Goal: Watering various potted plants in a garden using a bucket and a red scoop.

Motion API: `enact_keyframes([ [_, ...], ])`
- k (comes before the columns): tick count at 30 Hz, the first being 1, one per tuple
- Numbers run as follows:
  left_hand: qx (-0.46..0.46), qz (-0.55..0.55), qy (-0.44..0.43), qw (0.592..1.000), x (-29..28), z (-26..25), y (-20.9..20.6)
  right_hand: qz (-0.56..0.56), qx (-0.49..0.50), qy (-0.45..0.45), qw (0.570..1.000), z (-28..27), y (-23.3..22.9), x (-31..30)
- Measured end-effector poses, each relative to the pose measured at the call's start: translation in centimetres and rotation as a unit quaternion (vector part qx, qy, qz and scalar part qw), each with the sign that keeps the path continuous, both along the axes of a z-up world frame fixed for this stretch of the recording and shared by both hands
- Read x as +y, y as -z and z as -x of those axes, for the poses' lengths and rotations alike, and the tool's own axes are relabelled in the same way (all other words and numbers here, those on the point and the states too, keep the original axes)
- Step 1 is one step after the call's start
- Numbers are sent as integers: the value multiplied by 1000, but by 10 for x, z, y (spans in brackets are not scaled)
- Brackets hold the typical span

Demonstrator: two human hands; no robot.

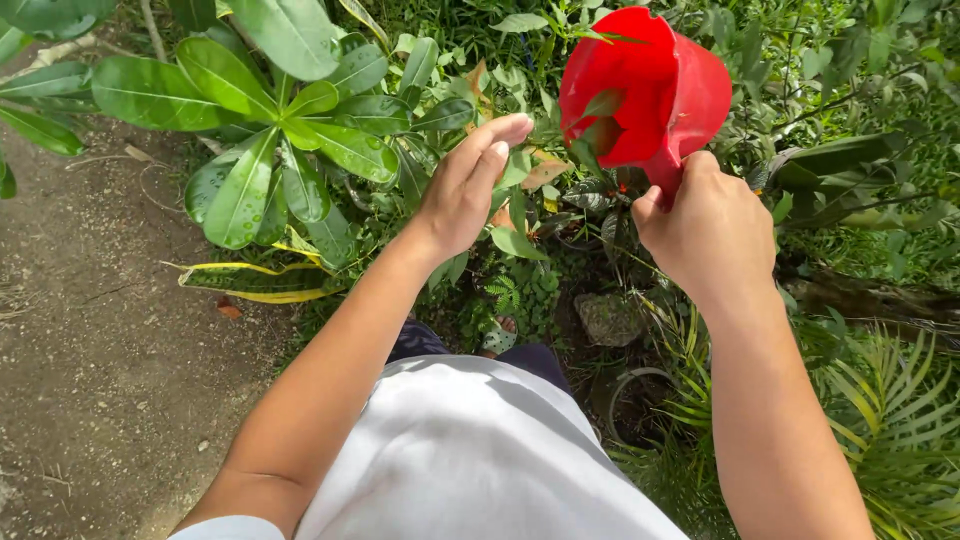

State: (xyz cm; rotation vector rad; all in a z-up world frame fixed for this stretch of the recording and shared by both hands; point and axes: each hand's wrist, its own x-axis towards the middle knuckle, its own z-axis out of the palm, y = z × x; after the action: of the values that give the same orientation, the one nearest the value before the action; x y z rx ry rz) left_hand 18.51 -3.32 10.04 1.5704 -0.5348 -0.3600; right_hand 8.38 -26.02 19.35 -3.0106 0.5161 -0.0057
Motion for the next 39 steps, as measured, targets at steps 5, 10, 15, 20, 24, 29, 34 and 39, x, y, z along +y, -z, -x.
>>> enact_keyframes([
  [5, -6, -1, 4, 1000, -7, -2, 0, 8, -6, -10, 1000, -2, 2, -4],
  [10, -7, 9, 10, 1000, -11, -4, -3, 14, -2, -13, 1000, -5, 0, -1],
  [15, -10, 7, 9, 1000, -13, -10, -4, 18, 8, -20, 1000, -10, -4, 3],
  [20, -13, 19, 14, 1000, -14, -12, -3, 9, 8, -15, 1000, -12, -6, 7],
  [24, -5, 27, 22, 999, -15, -13, -5, -14, -46, -31, 998, -11, 3, 1],
  [29, -11, 56, 53, 997, -16, -11, -5, -165, -62, 47, 983, -3, -9, -5],
  [34, 2, 94, 94, 991, -21, -4, -12, -294, -18, 155, 943, 27, -14, -2],
  [39, 5, 93, 140, 986, -22, 9, -12, -435, -31, 305, 847, 72, -22, 35],
])
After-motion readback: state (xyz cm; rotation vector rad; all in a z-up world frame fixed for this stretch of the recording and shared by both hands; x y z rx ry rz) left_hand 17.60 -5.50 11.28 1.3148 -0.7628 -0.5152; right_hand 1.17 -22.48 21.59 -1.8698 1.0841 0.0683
